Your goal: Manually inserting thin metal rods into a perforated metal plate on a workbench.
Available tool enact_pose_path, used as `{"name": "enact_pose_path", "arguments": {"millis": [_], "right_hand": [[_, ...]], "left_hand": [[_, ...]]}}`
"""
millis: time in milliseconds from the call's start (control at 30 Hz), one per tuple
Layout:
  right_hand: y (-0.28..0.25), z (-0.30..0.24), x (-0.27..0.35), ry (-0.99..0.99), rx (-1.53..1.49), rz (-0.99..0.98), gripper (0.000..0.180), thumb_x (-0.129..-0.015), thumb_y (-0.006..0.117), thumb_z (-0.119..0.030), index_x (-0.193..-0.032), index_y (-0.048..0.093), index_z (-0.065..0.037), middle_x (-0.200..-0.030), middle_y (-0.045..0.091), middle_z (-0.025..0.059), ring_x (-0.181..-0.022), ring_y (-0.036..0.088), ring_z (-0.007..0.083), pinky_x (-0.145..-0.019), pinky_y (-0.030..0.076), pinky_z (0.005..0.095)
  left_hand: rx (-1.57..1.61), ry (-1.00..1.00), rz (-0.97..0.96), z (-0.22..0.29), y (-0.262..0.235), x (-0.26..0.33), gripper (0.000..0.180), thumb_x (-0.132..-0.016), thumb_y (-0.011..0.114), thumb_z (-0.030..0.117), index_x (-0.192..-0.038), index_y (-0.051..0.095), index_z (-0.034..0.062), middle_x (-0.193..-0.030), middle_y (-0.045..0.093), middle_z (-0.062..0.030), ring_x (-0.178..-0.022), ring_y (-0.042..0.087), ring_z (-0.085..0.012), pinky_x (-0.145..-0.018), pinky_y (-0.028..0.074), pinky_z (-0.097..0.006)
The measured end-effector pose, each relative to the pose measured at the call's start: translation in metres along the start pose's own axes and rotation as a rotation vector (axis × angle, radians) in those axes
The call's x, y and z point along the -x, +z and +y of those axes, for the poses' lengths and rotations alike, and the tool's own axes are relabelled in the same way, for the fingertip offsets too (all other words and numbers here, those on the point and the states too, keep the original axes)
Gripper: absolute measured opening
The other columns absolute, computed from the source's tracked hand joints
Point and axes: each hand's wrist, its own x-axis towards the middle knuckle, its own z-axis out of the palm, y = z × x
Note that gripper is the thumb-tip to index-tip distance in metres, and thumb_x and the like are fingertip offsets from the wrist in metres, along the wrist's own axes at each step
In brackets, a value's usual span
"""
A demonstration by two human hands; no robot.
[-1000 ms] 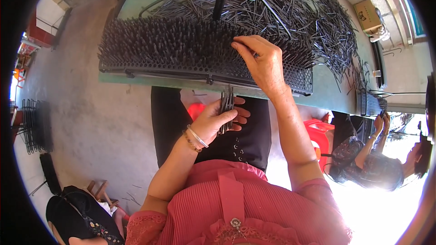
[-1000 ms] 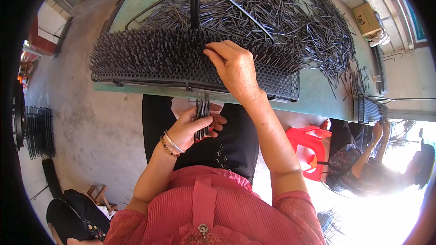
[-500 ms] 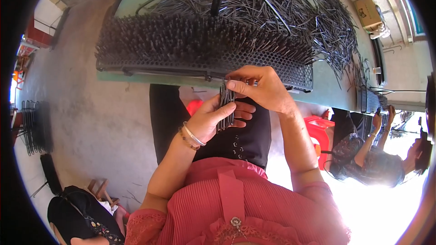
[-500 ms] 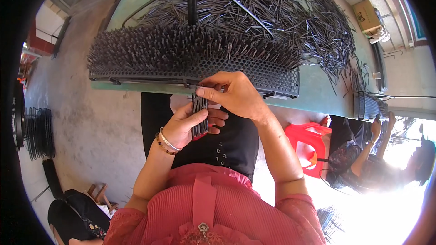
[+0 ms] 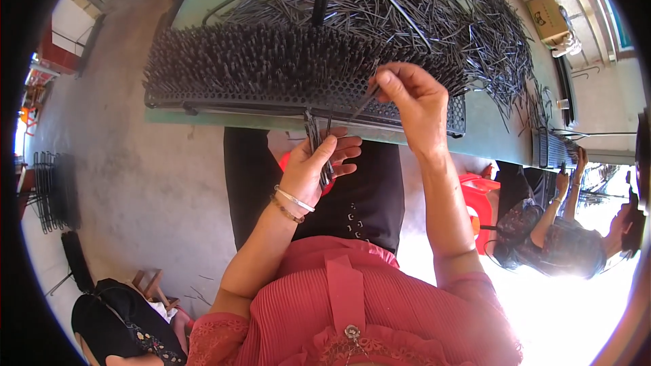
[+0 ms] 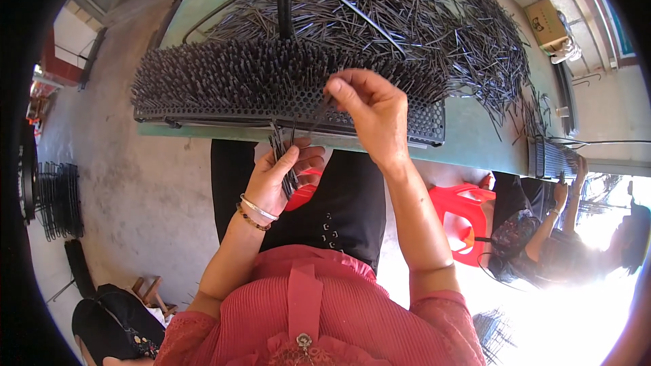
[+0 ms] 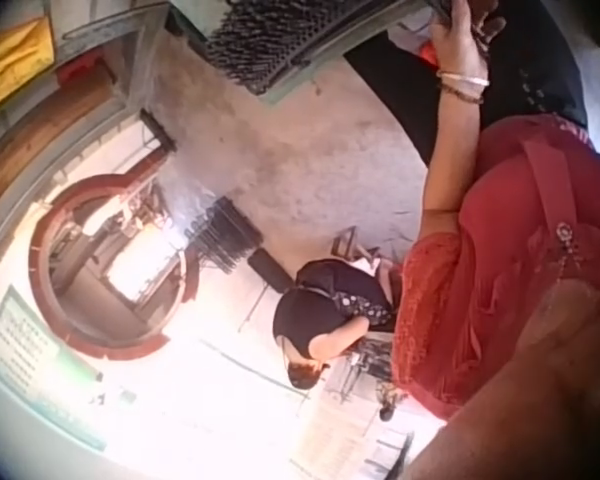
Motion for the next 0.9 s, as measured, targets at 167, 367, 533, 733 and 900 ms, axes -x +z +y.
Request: {"name": "enact_pose_path", "arguments": {"millis": [167, 367, 533, 733, 900], "right_hand": [[0.013, 0.015, -0.028, -0.226, 0.098, 0.096, 0.017, -0.085, 0.069, -0.011, -0.097, 0.067, 0.001, -0.085, 0.068, 0.0029, -0.075, 0.059, 0.0062, -0.07, 0.048, 0.0208], [0.021, 0.018, -0.033, -0.267, 0.157, 0.081, 0.017, -0.083, 0.071, -0.012, -0.095, 0.068, -0.001, -0.083, 0.068, 0.0018, -0.073, 0.058, 0.0058, -0.069, 0.047, 0.0213], [0.018, 0.017, -0.034, -0.381, 0.318, -0.003, 0.016, -0.082, 0.071, -0.013, -0.095, 0.068, -0.002, -0.085, 0.068, 0.0044, -0.076, 0.06, 0.0094, -0.071, 0.048, 0.0236], [0.013, 0.019, -0.041, -0.338, 0.245, -0.066, 0.016, -0.083, 0.071, -0.013, -0.095, 0.069, -0.003, -0.086, 0.068, 0.0052, -0.078, 0.061, 0.0119, -0.073, 0.048, 0.0252], [0.011, 0.024, -0.05, -0.429, 0.309, -0.155, 0.016, -0.086, 0.066, -0.009, -0.099, 0.066, 0.001, -0.09, 0.068, 0.0063, -0.083, 0.064, 0.0104, -0.076, 0.05, 0.0223]], "left_hand": [[-0.026, -0.065, -0.007, -0.004, 0.001, 0.001, 0.035, -0.096, 0.052, 0.024, -0.121, 0.052, -0.0009, -0.108, 0.064, -0.0163, -0.094, 0.064, -0.0218, -0.077, 0.055, -0.034], [-0.071, -0.122, 0.003, 0.0, 0.006, 0.003, 0.036, -0.097, 0.051, 0.023, -0.122, 0.051, -0.002, -0.106, 0.065, -0.0172, -0.086, 0.065, -0.0188, -0.071, 0.054, -0.03], [-0.055, -0.161, -0.007, 0.003, 0.006, 0.002, 0.035, -0.097, 0.049, 0.022, -0.122, 0.052, -0.0024, -0.104, 0.065, -0.0167, -0.081, 0.065, -0.0161, -0.066, 0.053, -0.027], [-0.038, -0.177, 0.003, 0.003, 0.005, 0.001, 0.034, -0.096, 0.048, 0.02, -0.121, 0.053, -0.0023, -0.102, 0.066, -0.016, -0.079, 0.064, -0.0151, -0.066, 0.053, -0.027], [-0.038, -0.182, -0.004, 0.003, 0.004, 0.0, 0.033, -0.096, 0.048, 0.019, -0.121, 0.053, -0.002, -0.1, 0.066, -0.0155, -0.079, 0.064, -0.0146, -0.066, 0.053, -0.027]]}}
